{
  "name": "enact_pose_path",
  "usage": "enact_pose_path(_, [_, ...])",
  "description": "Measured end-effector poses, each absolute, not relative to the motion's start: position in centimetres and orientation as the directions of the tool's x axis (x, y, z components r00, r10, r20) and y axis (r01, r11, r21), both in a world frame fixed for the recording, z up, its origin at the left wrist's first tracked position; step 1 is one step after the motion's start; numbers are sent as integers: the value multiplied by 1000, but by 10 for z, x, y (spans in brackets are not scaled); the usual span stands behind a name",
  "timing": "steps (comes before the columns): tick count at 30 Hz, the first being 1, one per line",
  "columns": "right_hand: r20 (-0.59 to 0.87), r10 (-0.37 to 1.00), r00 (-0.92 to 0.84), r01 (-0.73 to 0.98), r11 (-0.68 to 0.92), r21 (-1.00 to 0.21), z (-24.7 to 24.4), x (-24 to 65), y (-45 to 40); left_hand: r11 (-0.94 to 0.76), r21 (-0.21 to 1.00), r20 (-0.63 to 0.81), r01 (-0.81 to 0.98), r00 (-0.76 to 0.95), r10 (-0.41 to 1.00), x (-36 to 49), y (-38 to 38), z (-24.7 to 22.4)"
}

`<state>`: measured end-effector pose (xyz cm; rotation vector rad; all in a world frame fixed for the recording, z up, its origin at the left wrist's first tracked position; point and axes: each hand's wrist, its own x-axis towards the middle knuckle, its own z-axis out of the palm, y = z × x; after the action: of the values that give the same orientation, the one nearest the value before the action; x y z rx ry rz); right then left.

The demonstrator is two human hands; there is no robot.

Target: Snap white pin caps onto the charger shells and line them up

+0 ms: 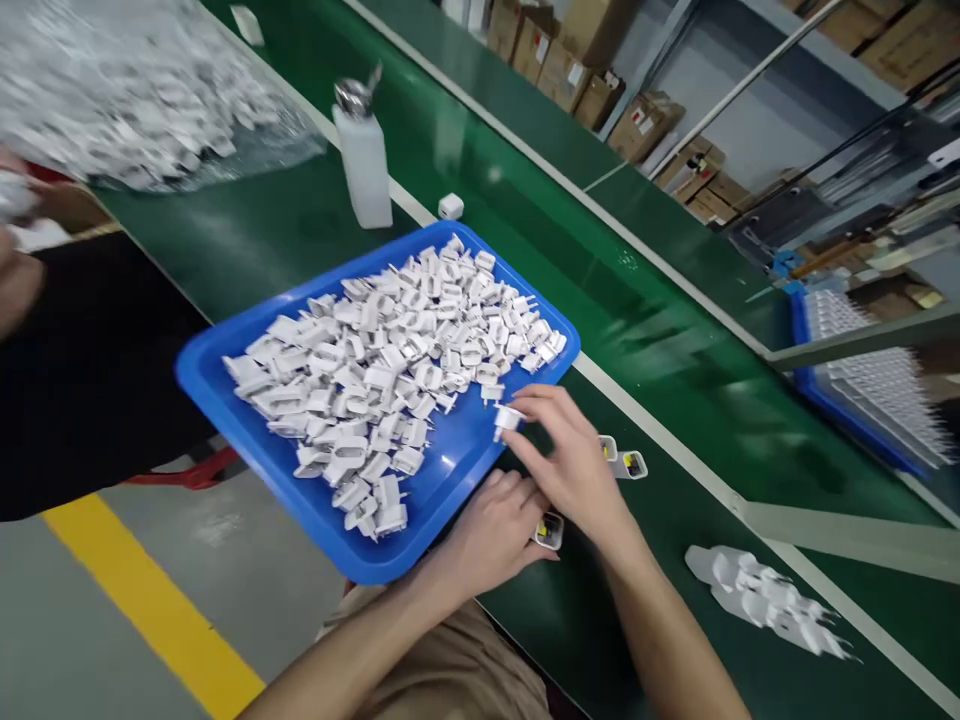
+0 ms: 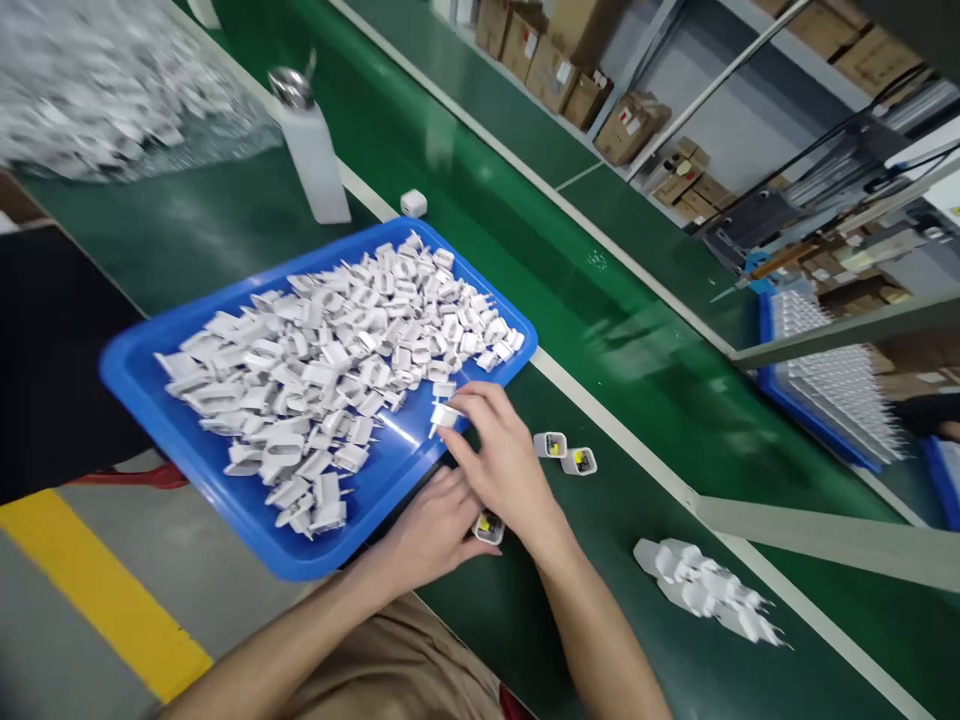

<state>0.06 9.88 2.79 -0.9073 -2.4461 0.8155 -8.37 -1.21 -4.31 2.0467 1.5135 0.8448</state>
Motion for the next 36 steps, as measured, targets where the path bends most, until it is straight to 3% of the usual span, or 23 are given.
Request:
enact_pose_path(3, [92, 872, -481, 310, 267, -912, 32, 55, 67, -275, 646, 168, 712, 219, 961, -83, -9, -41])
enact_pose_path(6, [-60, 953, -297, 252, 18, -968, 24, 102, 30, -313, 638, 211, 704, 231, 950, -81, -7, -44])
enact_pose_path(9, [-150, 980, -132, 234, -116, -965, 9, 126, 1, -340, 653, 245, 677, 237, 940, -80, -6, -48])
enact_pose_path(11, [-103, 994, -41, 251, -89, -964, -2, 124, -9, -342, 654, 241, 675, 243, 940, -79, -6, -50])
enact_pose_path(15, [156, 987, -42, 420, 159, -893, -22, 100, -7, -336, 653, 238, 678, 238, 942, -79, -6, -51])
enact_pose_path(18, [264, 940, -215, 554, 341, -759, -29, 89, 1, -339, 652, 256, 678, 224, 940, -79, -7, -52])
enact_pose_path(22, [298, 828, -475, 604, 553, -574, -20, 101, 10, -353, 644, 286, 679, 214, 934, -79, -7, -52])
enact_pose_path(24, [265, 809, -525, 614, 575, -541, -11, 108, 13, -350, 639, 295, 685, 202, 934, -79, -7, -52])
enact_pose_path(32, [220, 830, -513, 595, 528, -606, -10, 95, 18, -348, 657, 302, 668, 190, 934, -77, -7, -54])
enact_pose_path(36, [212, 846, -489, 559, 491, -668, 14, 132, 32, -355, 661, 323, 661, 176, 930, -78, -7, -54])
